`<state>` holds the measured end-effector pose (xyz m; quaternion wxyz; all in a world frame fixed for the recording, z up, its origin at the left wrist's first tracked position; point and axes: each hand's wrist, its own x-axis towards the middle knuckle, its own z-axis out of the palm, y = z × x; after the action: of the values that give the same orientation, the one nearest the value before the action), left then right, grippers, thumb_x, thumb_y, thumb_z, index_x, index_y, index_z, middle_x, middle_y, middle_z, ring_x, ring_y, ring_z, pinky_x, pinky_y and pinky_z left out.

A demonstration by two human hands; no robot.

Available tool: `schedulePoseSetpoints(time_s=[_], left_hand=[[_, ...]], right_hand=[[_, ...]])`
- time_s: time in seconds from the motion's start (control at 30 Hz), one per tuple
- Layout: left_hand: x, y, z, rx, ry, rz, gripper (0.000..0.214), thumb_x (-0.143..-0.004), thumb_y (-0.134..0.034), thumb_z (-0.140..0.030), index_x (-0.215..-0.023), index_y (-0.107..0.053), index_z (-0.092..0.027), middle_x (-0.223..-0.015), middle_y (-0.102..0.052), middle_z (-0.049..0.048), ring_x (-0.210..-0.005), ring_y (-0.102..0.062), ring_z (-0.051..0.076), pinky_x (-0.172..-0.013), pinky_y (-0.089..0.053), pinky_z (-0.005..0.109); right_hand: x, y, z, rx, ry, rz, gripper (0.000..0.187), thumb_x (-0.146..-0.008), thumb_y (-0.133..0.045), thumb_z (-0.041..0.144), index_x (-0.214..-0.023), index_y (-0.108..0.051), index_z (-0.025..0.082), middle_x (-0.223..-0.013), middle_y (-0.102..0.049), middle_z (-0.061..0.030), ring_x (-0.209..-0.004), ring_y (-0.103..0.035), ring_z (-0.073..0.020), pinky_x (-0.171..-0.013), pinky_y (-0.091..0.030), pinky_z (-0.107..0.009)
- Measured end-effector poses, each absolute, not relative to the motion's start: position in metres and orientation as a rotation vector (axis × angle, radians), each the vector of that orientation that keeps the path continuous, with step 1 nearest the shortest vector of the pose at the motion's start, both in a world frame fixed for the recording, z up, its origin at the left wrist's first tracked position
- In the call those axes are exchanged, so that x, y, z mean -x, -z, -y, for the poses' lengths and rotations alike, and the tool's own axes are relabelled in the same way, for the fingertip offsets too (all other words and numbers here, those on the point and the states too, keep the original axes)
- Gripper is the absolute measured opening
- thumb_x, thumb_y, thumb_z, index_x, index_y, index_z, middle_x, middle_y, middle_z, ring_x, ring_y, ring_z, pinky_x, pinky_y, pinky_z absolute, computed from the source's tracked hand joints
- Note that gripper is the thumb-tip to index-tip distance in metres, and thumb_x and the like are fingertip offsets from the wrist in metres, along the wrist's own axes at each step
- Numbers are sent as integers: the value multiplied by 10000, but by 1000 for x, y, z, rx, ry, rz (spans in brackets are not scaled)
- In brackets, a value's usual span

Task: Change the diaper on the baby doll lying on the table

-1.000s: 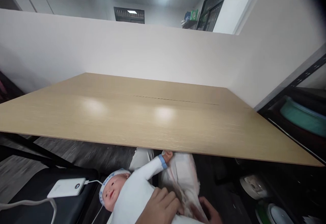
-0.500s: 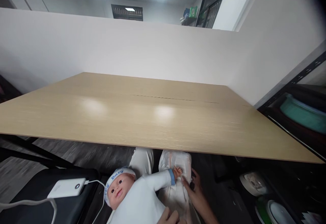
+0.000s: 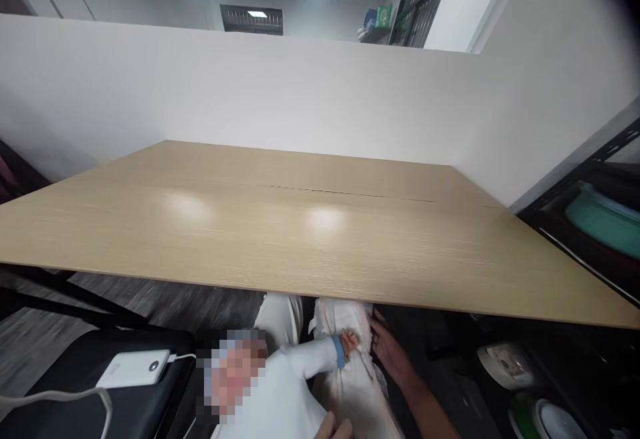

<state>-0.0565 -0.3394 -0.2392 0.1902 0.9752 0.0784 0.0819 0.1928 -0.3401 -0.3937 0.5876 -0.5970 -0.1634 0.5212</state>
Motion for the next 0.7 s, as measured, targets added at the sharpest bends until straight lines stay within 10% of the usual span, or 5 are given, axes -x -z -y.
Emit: schedulePoseSetpoints(time_s=[0.3,0.6,0.7], left_hand=[[4,270,274,-2676,-223,-247,247,-1001,-645,-324,-1186,-664,-163,-1191,-685,80,-993,-685,195,-855,-611,384],[-5,286,270,-2649,-134,-297,162,-1014,-615,-251,-1127,-685,-159,-1141,-697,59,-980,-681,183,-848,-600,372],[1,289,270,-2652,-114,-302,290,-1002,-640,-355,-1234,-654,-181,-1252,-668,93,-1046,-678,213,-896,-604,410]], right_hand=[[-226,414,345,1580,-1040,345,538,-537,-788,696,-822,-718,246,-835,-716,-61,-892,-717,-290,-832,-584,-458],[-157,387,373,1884,-493,856,615,-825,-658,628,-1261,-696,196,-1459,-592,-139,-1430,-451,-376,-1238,-288,-570],[-120,373,383,1978,-200,1343,641,-983,-508,462,-1541,-465,150,-1603,-455,-169,-1507,-370,-347,-1224,-327,-569]])
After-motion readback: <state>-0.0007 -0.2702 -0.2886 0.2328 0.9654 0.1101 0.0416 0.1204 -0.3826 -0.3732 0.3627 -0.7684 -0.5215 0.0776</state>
